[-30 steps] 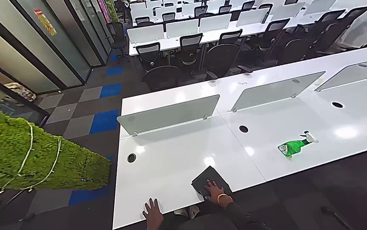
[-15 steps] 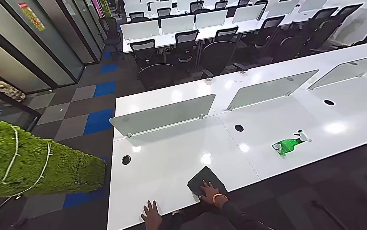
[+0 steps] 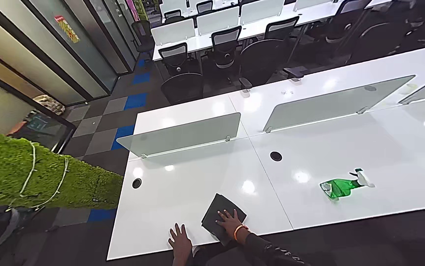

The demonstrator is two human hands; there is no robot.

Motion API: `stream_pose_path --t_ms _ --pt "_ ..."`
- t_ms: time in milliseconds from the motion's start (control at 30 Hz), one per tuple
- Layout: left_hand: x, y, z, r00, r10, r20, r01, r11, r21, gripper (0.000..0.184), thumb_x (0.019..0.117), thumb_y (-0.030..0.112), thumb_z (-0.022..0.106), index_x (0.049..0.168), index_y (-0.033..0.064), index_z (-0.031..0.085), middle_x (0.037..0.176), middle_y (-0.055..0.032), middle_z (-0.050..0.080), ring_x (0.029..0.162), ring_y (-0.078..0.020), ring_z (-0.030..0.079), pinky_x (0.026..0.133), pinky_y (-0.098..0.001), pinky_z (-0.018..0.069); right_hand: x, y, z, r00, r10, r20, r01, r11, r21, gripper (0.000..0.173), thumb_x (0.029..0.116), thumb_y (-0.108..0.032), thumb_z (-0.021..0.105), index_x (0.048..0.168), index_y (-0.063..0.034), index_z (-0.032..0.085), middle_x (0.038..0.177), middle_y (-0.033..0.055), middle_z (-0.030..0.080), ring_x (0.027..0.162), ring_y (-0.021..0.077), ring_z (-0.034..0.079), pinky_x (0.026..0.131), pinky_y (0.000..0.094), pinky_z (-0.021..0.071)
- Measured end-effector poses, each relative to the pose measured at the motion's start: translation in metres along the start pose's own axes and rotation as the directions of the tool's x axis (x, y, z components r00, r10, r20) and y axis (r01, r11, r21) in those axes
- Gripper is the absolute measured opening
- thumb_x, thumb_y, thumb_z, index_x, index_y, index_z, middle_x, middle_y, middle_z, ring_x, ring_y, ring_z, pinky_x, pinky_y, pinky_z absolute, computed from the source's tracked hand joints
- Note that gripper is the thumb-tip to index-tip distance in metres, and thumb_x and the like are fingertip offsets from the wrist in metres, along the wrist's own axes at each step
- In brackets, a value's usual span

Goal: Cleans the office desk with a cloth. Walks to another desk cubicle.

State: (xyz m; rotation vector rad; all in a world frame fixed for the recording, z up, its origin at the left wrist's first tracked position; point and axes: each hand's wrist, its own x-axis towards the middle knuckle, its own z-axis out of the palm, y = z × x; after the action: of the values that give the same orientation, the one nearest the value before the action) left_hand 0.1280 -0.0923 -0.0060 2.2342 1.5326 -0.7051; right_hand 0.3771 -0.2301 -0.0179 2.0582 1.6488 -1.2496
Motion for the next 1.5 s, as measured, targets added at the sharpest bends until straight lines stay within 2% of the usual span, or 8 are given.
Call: stream_pose_path --t_ms 133,333,533,733,933,1100,1300,1500 --pt "-0.031 0.077 0.009 0.995 0.083 0.052 -0.083 0.997 -0.004 0.075 0.0897 0.031 0.067 0.158 0.0181 0.040 0.171 -0.0184 0.012 0.155 -0.0506 0.012 0.114 -0.0755 0.0228 -0.002 0.047 -0.008 0.996 -0.060 -0.068 0.060 0.998 -0.002 0.086 0.0884 -0.007 0.070 0.159 -0.0416 0.037 0.174 0.0008 0.013 0.159 0.0430 0.008 0.111 0.0866 0.0057" --pt "-0.061 0.161 0.012 0.983 0.151 0.103 -0.150 0.989 -0.011 0.072 0.0902 0.034 0.066 0.157 0.0193 0.043 0.172 -0.0148 0.014 0.155 -0.0469 0.014 0.114 -0.0725 0.0271 -0.018 0.133 -0.030 0.978 0.105 -0.180 -0.092 0.993 0.077 0.090 0.0851 -0.011 0.073 0.159 -0.0442 0.034 0.174 0.0014 0.013 0.159 0.0415 0.008 0.113 0.0848 0.0035" --pt "-0.061 0.182 0.015 0.967 0.171 0.187 -0.192 0.977 0.097 0.071 0.0927 0.034 0.064 0.158 0.0194 0.040 0.172 -0.0146 0.015 0.155 -0.0461 0.015 0.114 -0.0725 0.0277 -0.054 0.200 -0.021 0.927 0.287 -0.243 -0.238 0.948 0.210 0.085 0.0887 -0.008 0.067 0.160 -0.0399 0.035 0.174 0.0054 0.014 0.158 0.0442 0.010 0.113 0.0842 0.0092" --pt "-0.047 0.202 0.022 0.948 0.208 0.239 -0.245 0.959 0.139 0.071 0.0930 0.030 0.064 0.159 0.0180 0.039 0.172 -0.0159 0.014 0.155 -0.0466 0.015 0.115 -0.0730 0.0263 -0.108 0.207 0.041 0.899 0.371 -0.233 -0.316 0.918 0.241 0.087 0.0891 -0.006 0.064 0.162 -0.0385 0.030 0.174 0.0076 0.010 0.159 0.0432 0.008 0.114 0.0832 0.0104" --pt "-0.030 0.236 0.024 0.927 0.289 0.240 -0.330 0.932 0.151 0.074 0.0932 0.031 0.065 0.160 0.0182 0.036 0.172 -0.0158 0.012 0.156 -0.0470 0.012 0.115 -0.0739 0.0237 -0.131 0.208 0.069 0.906 0.374 -0.198 -0.319 0.911 0.263 0.067 0.1019 -0.035 0.052 0.164 -0.0370 0.026 0.175 0.0090 0.008 0.159 0.0421 0.006 0.116 0.0805 0.0086" --pt "-0.006 0.254 0.021 0.924 0.335 0.184 -0.362 0.922 0.135 0.083 0.0899 0.037 0.070 0.162 0.0196 0.033 0.172 -0.0157 0.012 0.156 -0.0480 0.011 0.115 -0.0753 0.0212 -0.112 0.218 0.041 0.907 0.387 -0.165 -0.331 0.899 0.288 0.068 0.1026 -0.044 0.051 0.164 -0.0392 0.022 0.175 0.0068 0.003 0.160 0.0400 0.002 0.117 0.0793 0.0086" --pt "0.033 0.251 0.008 0.950 0.291 0.110 -0.306 0.936 0.175 0.118 0.0738 0.046 0.086 0.166 0.0245 0.017 0.173 -0.0173 0.003 0.156 -0.0500 0.008 0.115 -0.0757 0.0200 -0.061 0.251 -0.028 0.902 0.391 -0.180 -0.339 0.903 0.264 0.073 0.1013 -0.049 0.054 0.165 -0.0410 0.019 0.175 0.0063 0.000 0.160 0.0405 0.000 0.117 0.0800 0.0111" --pt "0.077 0.245 -0.011 0.945 0.297 0.140 -0.321 0.926 0.200 0.120 0.0702 0.043 0.090 0.166 0.0275 0.019 0.173 -0.0165 0.006 0.153 -0.0534 0.014 0.114 -0.0775 0.0190 0.000 0.279 -0.113 0.877 0.442 -0.189 -0.386 0.881 0.273 0.081 0.0986 -0.047 0.062 0.165 -0.0394 0.017 0.175 0.0084 -0.001 0.159 0.0424 0.000 0.116 0.0805 0.0137"
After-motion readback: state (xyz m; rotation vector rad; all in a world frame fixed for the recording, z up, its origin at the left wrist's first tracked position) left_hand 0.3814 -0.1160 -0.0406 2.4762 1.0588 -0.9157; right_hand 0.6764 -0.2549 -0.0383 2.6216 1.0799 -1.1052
